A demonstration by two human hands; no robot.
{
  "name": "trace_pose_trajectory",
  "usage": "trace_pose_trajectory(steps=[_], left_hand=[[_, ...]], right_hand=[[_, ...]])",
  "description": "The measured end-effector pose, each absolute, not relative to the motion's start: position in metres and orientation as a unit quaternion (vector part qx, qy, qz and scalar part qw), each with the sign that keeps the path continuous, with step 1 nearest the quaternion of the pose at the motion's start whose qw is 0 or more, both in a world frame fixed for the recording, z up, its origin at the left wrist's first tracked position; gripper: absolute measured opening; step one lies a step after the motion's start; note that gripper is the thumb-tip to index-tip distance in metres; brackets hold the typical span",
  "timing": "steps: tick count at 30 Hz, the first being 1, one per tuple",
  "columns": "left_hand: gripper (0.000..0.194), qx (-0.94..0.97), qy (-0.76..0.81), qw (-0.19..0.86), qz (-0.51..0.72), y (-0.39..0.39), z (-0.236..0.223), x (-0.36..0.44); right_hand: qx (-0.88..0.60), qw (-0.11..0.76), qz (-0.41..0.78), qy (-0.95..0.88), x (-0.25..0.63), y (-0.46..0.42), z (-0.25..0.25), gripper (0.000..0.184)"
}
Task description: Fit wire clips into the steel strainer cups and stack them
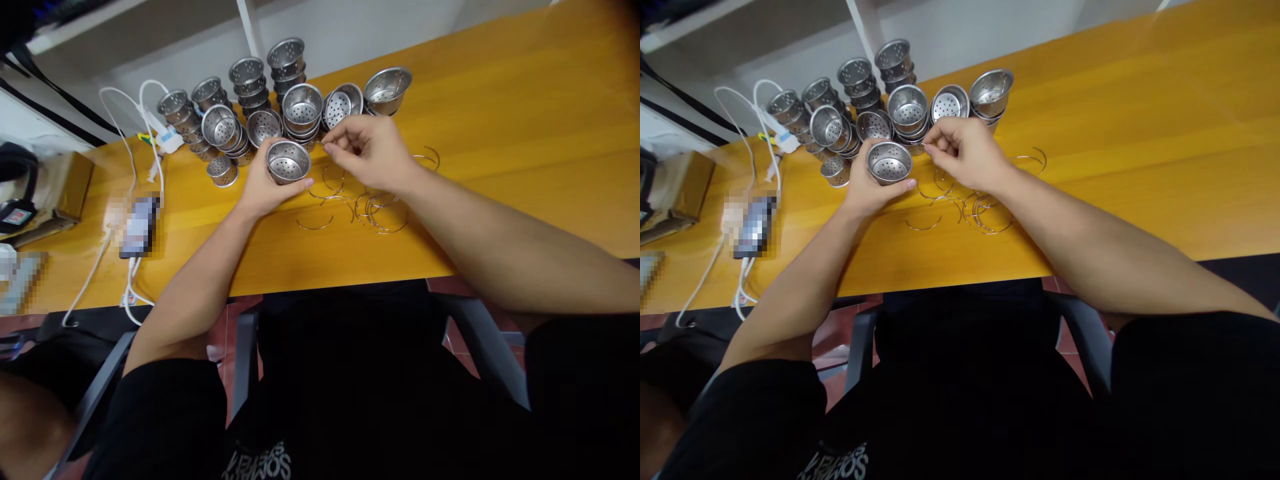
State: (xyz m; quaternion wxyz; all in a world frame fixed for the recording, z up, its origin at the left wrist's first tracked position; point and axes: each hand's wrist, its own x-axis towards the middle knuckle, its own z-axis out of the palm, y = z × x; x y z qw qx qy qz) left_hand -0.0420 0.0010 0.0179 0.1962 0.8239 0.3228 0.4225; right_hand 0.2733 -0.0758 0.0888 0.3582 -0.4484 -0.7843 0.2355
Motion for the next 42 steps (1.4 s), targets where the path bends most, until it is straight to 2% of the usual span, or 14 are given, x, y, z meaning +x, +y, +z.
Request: trace_pose_trajectory(steps=[11, 19, 24, 31, 37, 42], left_hand=[[0.123, 0.843, 0.268, 0.198, 0.423, 0.015, 0.003, -0.045], [0.117, 0.835, 0.286, 0.186, 0.431, 0.004, 0.014, -0.046], [0.123, 0.826, 0.303, 0.187, 0.437, 0.007, 0.011, -0.047], [0.135, 0.833, 0.311, 0.202, 0.412, 0.004, 0.015, -0.046], [0.119, 0.844, 0.288, 0.192, 0.41, 0.011, 0.01, -0.047], [0.117, 0.839, 0.294, 0.182, 0.421, 0.012, 0.008, -0.048]], right_hand=[[-0.461, 0.387, 0.26, -0.755, 0.277, -0.075, 0.086, 0.078], [-0.448, 0.392, 0.261, -0.76, 0.279, -0.072, 0.082, 0.081], [-0.469, 0.374, 0.24, -0.763, 0.276, -0.076, 0.087, 0.085], [-0.475, 0.378, 0.242, -0.756, 0.277, -0.076, 0.087, 0.075], [-0.431, 0.417, 0.269, -0.753, 0.276, -0.073, 0.085, 0.075], [-0.427, 0.419, 0.282, -0.75, 0.275, -0.076, 0.089, 0.068]])
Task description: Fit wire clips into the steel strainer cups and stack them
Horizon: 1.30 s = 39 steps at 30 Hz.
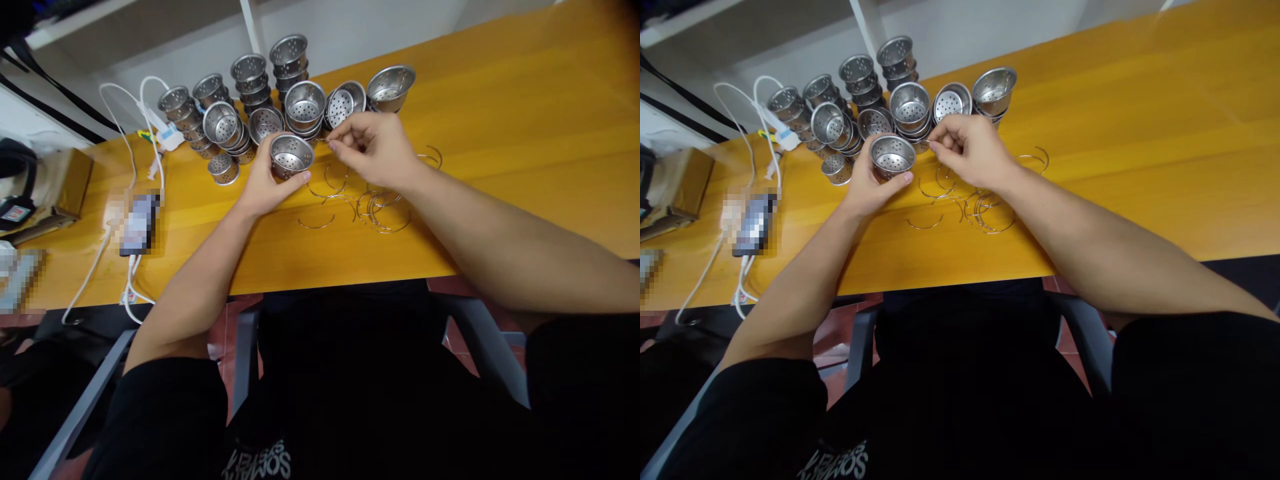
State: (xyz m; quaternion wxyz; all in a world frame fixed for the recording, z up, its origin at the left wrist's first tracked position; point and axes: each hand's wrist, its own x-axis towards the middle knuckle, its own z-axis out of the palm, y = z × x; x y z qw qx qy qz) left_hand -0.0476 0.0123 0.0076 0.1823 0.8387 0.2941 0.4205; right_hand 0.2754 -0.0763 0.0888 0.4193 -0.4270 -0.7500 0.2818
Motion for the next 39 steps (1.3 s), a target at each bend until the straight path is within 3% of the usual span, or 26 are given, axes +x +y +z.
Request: trace_pose_trajectory(steps=[10, 18, 28, 39], left_hand=[[0.122, 0.841, 0.282, 0.199, 0.416, 0.006, 0.001, -0.031], [0.138, 0.867, 0.208, 0.218, 0.398, 0.004, -0.009, -0.027], [0.133, 0.865, 0.216, 0.219, 0.396, 0.002, -0.008, -0.022], [0.129, 0.866, 0.216, 0.219, 0.395, -0.004, -0.003, -0.019]], right_hand=[[-0.441, 0.364, 0.245, -0.783, 0.268, -0.074, 0.08, 0.076], [-0.383, 0.504, 0.274, -0.724, 0.254, -0.064, 0.063, 0.052], [-0.385, 0.512, 0.293, -0.71, 0.25, -0.065, 0.064, 0.055], [-0.383, 0.508, 0.279, -0.719, 0.25, -0.063, 0.06, 0.04]])
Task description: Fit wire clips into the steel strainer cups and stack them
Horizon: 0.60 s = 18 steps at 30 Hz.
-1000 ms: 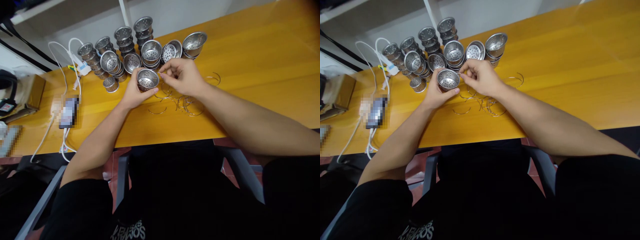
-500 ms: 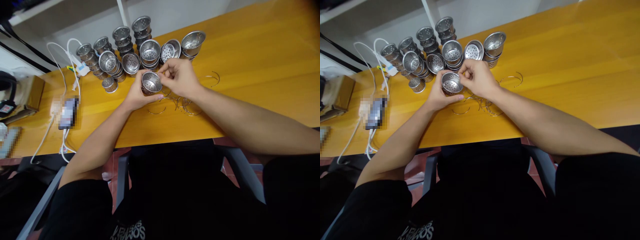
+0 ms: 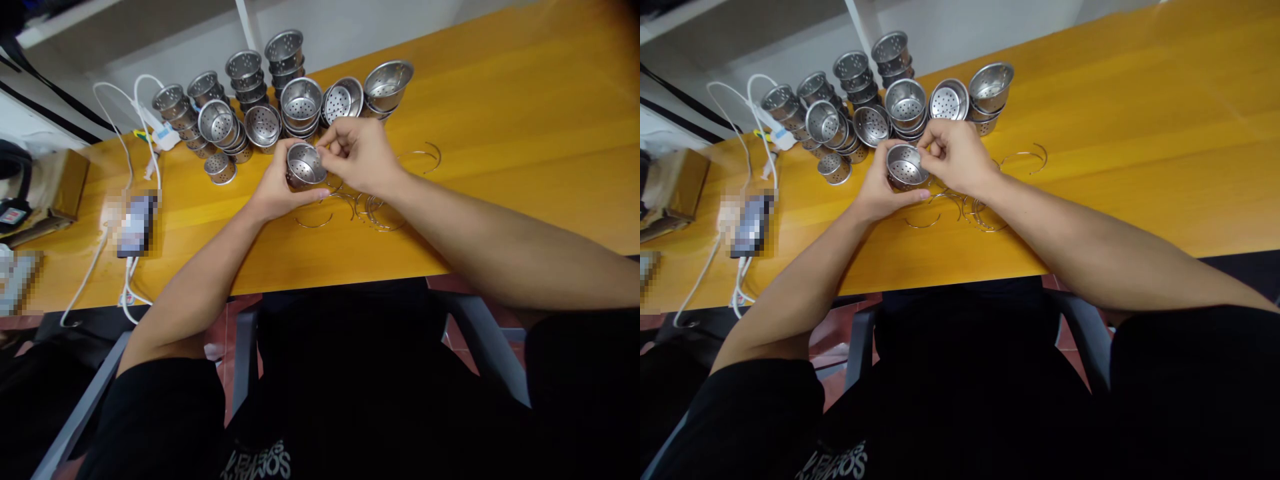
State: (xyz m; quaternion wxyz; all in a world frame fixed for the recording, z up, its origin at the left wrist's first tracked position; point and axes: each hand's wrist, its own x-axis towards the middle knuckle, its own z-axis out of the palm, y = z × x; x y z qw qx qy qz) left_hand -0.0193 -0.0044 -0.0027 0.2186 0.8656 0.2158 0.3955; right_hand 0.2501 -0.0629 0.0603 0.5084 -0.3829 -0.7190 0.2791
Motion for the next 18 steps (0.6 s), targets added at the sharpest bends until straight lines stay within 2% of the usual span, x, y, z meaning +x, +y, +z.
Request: trace_pose_trajectory(steps=[4, 18], left_hand=[[0.123, 0.865, 0.215, 0.219, 0.397, -0.0054, -0.0019, -0.0194], [0.122, 0.864, 0.21, 0.216, 0.403, -0.0028, -0.0032, -0.0185]], right_hand=[[-0.39, 0.504, 0.276, -0.719, 0.2501, -0.063, 0.0603, 0.041], [-0.397, 0.507, 0.284, -0.711, 0.2485, -0.0674, 0.0645, 0.047]])
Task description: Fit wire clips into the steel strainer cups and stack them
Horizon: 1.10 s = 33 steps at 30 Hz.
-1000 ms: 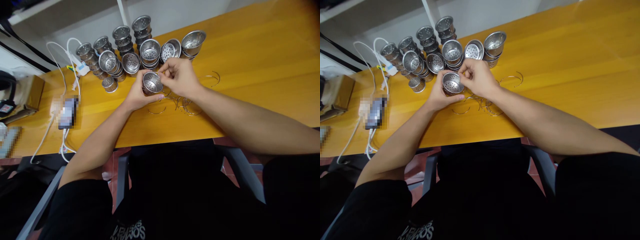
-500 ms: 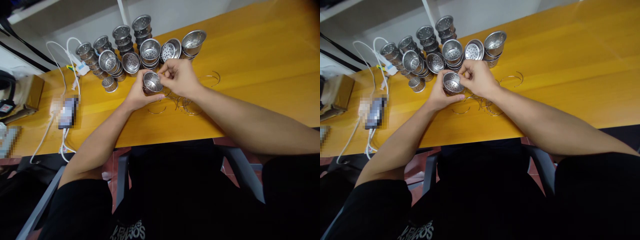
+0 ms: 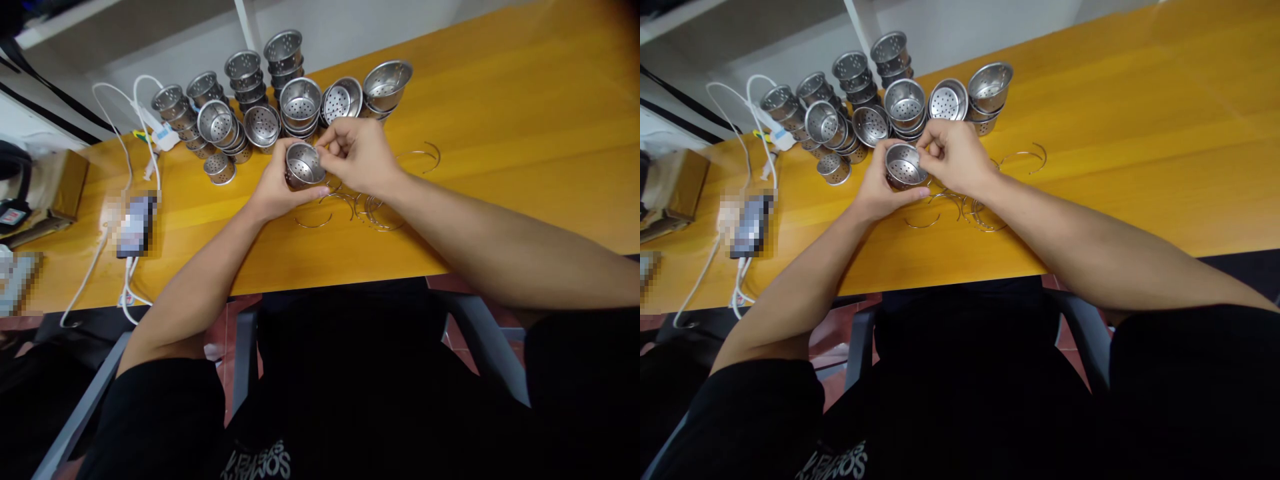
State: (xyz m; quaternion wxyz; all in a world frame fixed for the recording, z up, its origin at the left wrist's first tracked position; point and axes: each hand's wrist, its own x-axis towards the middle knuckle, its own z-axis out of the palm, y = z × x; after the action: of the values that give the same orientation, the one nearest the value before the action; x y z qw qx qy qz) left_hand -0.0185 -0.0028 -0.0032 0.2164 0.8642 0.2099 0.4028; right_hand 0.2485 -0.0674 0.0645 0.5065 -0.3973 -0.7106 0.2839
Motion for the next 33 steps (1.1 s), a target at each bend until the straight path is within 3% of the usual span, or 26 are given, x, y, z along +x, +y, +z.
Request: trace_pose_trajectory(steps=[15, 26, 33], left_hand=[[0.125, 0.854, 0.257, 0.22, 0.395, -0.011, 0.005, -0.015], [0.123, 0.854, 0.266, 0.216, 0.392, -0.013, 0.008, -0.018], [0.116, 0.843, 0.242, 0.282, 0.388, -0.008, 0.013, -0.027]], right_hand=[[-0.398, 0.507, 0.31, -0.699, 0.246, -0.071, 0.07, 0.062], [-0.382, 0.509, 0.323, -0.7, 0.244, -0.069, 0.069, 0.049], [-0.273, 0.456, 0.417, -0.737, 0.258, -0.081, 0.091, 0.066]])
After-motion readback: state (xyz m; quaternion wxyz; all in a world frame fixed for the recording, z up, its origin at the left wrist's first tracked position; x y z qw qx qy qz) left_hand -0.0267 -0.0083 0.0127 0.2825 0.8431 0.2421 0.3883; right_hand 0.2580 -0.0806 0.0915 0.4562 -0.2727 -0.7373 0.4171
